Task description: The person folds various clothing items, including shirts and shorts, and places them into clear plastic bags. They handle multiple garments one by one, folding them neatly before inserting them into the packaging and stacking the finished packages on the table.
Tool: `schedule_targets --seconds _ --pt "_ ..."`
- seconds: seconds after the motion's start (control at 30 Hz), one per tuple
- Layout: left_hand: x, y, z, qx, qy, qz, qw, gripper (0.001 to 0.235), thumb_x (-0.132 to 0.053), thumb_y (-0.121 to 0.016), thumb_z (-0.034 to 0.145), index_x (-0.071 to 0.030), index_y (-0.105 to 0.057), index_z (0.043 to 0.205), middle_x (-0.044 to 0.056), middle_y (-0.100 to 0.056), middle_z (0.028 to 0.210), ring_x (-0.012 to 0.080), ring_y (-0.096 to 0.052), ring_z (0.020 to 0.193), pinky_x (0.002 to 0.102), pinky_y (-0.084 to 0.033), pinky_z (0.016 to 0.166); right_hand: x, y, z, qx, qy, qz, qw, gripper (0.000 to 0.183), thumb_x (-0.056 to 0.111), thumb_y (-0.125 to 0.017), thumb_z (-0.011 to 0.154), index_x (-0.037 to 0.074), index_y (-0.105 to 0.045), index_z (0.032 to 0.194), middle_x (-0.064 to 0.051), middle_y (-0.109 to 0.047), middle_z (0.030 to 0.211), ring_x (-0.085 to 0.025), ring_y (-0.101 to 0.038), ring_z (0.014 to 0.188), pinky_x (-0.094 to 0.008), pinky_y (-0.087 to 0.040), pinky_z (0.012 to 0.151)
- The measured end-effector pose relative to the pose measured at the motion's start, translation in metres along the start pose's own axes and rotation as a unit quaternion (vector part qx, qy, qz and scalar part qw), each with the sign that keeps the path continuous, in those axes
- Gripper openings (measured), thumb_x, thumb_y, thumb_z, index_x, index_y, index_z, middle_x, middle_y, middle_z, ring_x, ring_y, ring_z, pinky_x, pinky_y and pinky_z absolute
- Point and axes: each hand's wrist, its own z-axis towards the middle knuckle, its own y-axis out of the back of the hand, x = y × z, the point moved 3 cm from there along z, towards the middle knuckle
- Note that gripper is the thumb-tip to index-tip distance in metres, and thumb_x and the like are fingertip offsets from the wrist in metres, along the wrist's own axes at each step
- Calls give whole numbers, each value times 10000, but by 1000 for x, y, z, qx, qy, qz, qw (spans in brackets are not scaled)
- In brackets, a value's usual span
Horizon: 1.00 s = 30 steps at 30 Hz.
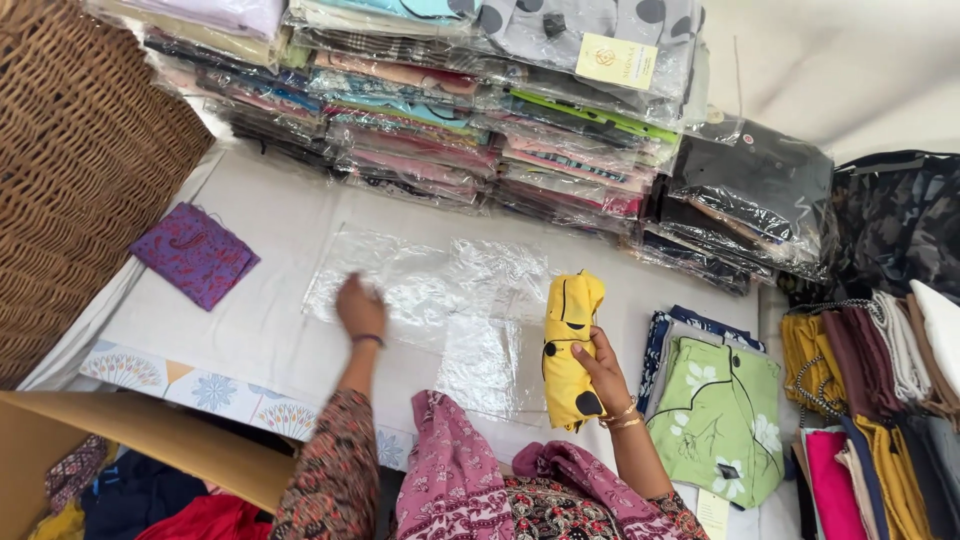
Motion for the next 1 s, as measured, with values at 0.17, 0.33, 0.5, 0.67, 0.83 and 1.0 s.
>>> schedule_targets --seconds 0.17,0.33,0.5,0.67,0.83,1.0 --pt "47 88 54 -16 206 206 956 846 -304 -856 694 43 -524 1390 304 -573 1333 463 -563 1171 561 -499 916 -4 8 -13 -23 -14 -4 1000 288 94 -620 978 64 -529 1250 -54 -689 1144 -131 -670 1002 -297 -564 852" --pt "108 41 48 118 257 73 956 417 -184 -803 813 -41 -668 1181 172 -722 1121 327 -689 1032 423 -560 904 -10 18 -18 -42 -11 -4 999 287 98 -624 986 59 -532 1255 -57 -684 1137 -129 -665 993 -296 -559 844" --pt "19 106 88 -12 142 -196 970 190 -1 -667 842 -49 -648 1026 99 -748 908 246 -734 857 371 -571 784 -7 23 -14 -53 -6 -8 999 289 98 -619 986 60 -521 1255 -61 -686 1140 -132 -670 997 -301 -561 849" --pt "-197 227 81 -92 -172 -96 976 195 32 -677 876 -78 -645 1035 129 -736 1044 306 -719 888 403 -563 814 -3 30 -5 -52 12 17 998 306 108 -619 992 72 -521 1279 -52 -674 1166 -130 -654 1019 -299 -550 871" --pt "-195 130 13 89 -136 -88 983 293 85 -601 908 -96 -589 1138 125 -719 995 323 -698 861 417 -565 764 1 34 -2 -41 24 28 998 302 103 -618 991 72 -515 1273 -53 -674 1183 -131 -655 1036 -299 -549 883" --pt "-266 131 -5 209 -135 -216 944 568 151 -588 813 -85 -534 1326 145 -636 899 295 -669 759 369 -567 665 3 45 -6 -51 26 16 998 296 99 -622 1001 62 -517 1275 -64 -672 1180 -140 -655 1033 -309 -552 881"
